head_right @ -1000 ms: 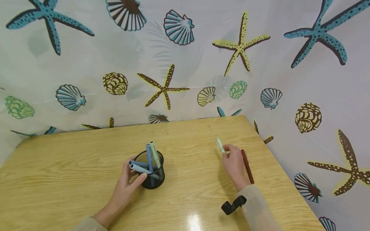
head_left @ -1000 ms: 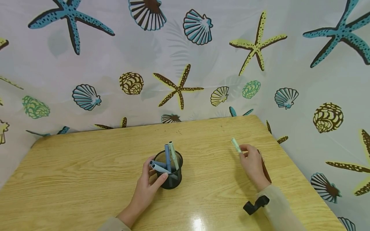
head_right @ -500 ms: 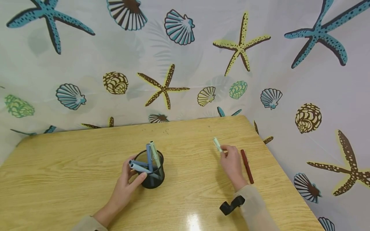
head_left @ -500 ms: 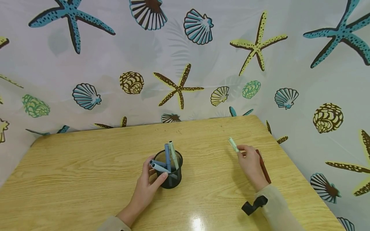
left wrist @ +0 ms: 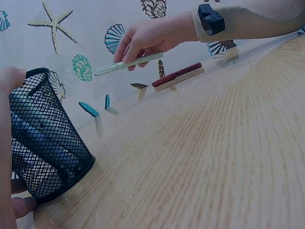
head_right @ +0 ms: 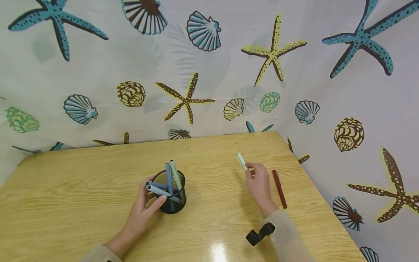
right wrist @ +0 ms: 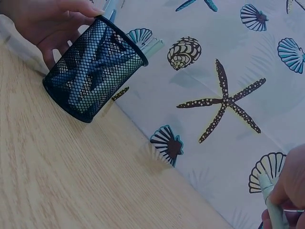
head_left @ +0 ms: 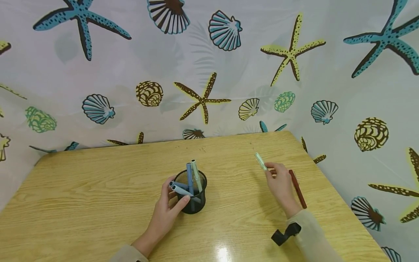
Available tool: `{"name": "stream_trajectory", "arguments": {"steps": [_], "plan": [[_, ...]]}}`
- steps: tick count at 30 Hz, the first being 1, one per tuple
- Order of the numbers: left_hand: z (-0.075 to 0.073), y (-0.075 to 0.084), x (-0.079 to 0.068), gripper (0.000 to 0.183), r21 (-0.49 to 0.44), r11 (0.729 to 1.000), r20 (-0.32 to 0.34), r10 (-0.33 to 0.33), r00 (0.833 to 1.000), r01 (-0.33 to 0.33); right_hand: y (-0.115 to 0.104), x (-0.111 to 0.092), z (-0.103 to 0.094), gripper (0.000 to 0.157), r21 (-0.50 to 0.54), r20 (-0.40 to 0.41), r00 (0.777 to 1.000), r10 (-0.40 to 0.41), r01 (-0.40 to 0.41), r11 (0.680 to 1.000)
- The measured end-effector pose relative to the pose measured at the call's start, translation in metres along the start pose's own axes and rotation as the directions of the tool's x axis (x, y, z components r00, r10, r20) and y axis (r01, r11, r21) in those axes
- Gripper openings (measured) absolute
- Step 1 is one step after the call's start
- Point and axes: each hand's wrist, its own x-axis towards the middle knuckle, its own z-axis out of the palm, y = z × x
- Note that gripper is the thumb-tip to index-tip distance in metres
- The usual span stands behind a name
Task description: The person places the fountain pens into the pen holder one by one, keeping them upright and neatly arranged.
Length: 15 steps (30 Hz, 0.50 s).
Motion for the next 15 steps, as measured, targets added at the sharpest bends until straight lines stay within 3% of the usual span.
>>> {"name": "stream_trajectory", "arguments": {"steps": [15], "plan": [[0.0,0.002,-0.001,0.066,-0.001,1.0,-0.007,-0.003,1.0,0.003,-0.015,-0.002,0.007,0.021,0.139,-0.063,0.997,-0.032,0.041,0.989]]}}
